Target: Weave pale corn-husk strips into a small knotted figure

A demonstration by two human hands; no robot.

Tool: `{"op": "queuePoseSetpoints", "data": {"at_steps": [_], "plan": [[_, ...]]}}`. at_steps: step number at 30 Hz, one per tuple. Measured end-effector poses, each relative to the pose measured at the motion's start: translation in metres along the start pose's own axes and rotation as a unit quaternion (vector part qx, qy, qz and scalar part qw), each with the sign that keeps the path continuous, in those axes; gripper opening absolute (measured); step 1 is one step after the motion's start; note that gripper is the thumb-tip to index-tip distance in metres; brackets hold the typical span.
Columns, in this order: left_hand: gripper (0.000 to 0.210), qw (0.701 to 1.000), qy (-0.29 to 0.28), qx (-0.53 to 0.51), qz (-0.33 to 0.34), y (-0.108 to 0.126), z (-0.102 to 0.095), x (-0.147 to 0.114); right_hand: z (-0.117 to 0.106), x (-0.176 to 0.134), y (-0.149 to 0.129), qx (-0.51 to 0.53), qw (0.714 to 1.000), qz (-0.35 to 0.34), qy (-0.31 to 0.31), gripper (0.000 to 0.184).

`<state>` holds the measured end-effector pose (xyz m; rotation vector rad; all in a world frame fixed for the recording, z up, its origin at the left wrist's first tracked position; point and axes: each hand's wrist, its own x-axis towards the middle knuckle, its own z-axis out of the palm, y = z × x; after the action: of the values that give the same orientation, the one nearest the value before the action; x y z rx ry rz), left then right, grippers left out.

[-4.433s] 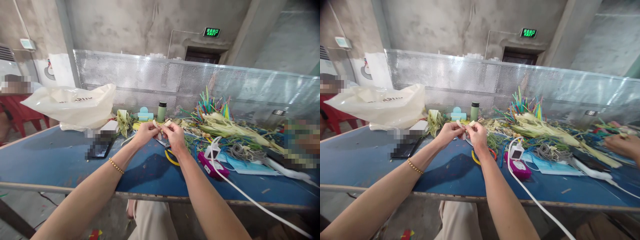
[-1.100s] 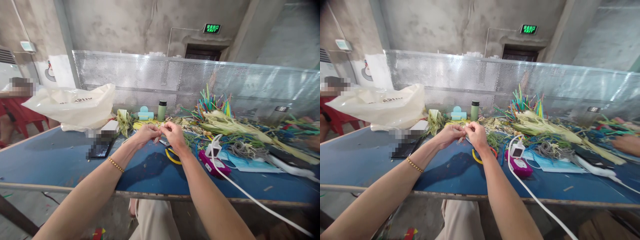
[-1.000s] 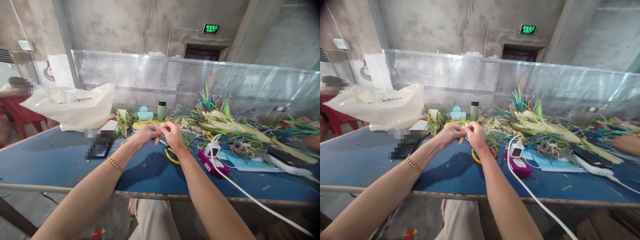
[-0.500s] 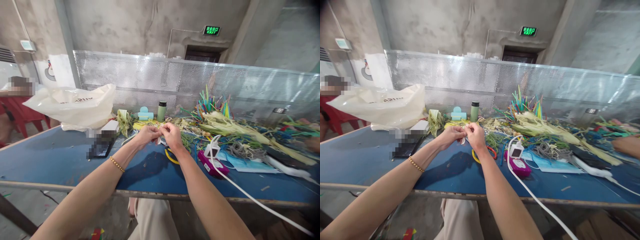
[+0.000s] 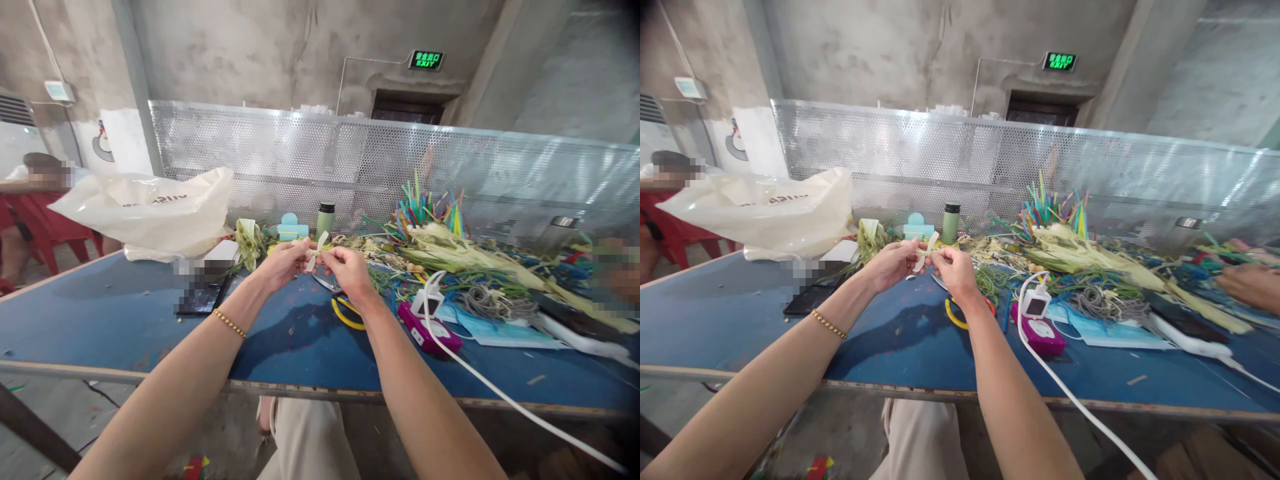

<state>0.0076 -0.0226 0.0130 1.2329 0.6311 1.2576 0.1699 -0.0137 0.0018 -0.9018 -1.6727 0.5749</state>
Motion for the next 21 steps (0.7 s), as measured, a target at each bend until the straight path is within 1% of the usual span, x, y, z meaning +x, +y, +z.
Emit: {"op": "queuePoseSetpoints", "data": {"at_steps": [2,4,7,10,14,16,18,20,21], "plan": [[0.030,1.000,-0.012,0.002,-0.003,0.000,0.001,0.000,0.000,0.001,0.001,-0.002,1.000,-0.006,0.009,0.029],[0.023,1.000,-0.017,0.019,0.010,-0.003,0.000,0.001,0.001,0.001,0.003,-0.012,1.000,-0.015,0.004,0.031],[0.013,0.998,0.016,0.038,0.040,-0.008,-0.001,0.004,0.003,0.000,0.004,-0.011,1.000,0.001,-0.009,0.031],[0.010,0.997,0.048,0.038,0.056,-0.011,-0.003,0.006,0.005,-0.002,0.002,-0.009,1.000,0.013,-0.021,0.029],[0.009,0.997,0.038,0.036,0.058,-0.010,-0.004,0.006,0.005,-0.003,-0.003,-0.005,0.999,0.012,-0.034,0.030],[0.012,0.997,0.034,0.032,0.055,-0.008,-0.004,0.006,0.004,-0.002,-0.005,0.014,0.999,0.037,-0.016,0.031],[0.013,0.998,0.034,0.021,0.048,-0.006,-0.004,0.005,0.003,-0.001,-0.006,0.029,0.998,0.060,0.021,0.034],[0.009,0.999,0.028,0.010,0.035,-0.005,-0.003,0.003,0.002,0.000,-0.005,0.031,0.997,0.059,0.049,0.038],[0.007,0.999,0.022,0.006,0.028,-0.005,-0.002,0.003,0.002,0.000,-0.005,0.028,0.997,0.052,0.054,0.040]]}}
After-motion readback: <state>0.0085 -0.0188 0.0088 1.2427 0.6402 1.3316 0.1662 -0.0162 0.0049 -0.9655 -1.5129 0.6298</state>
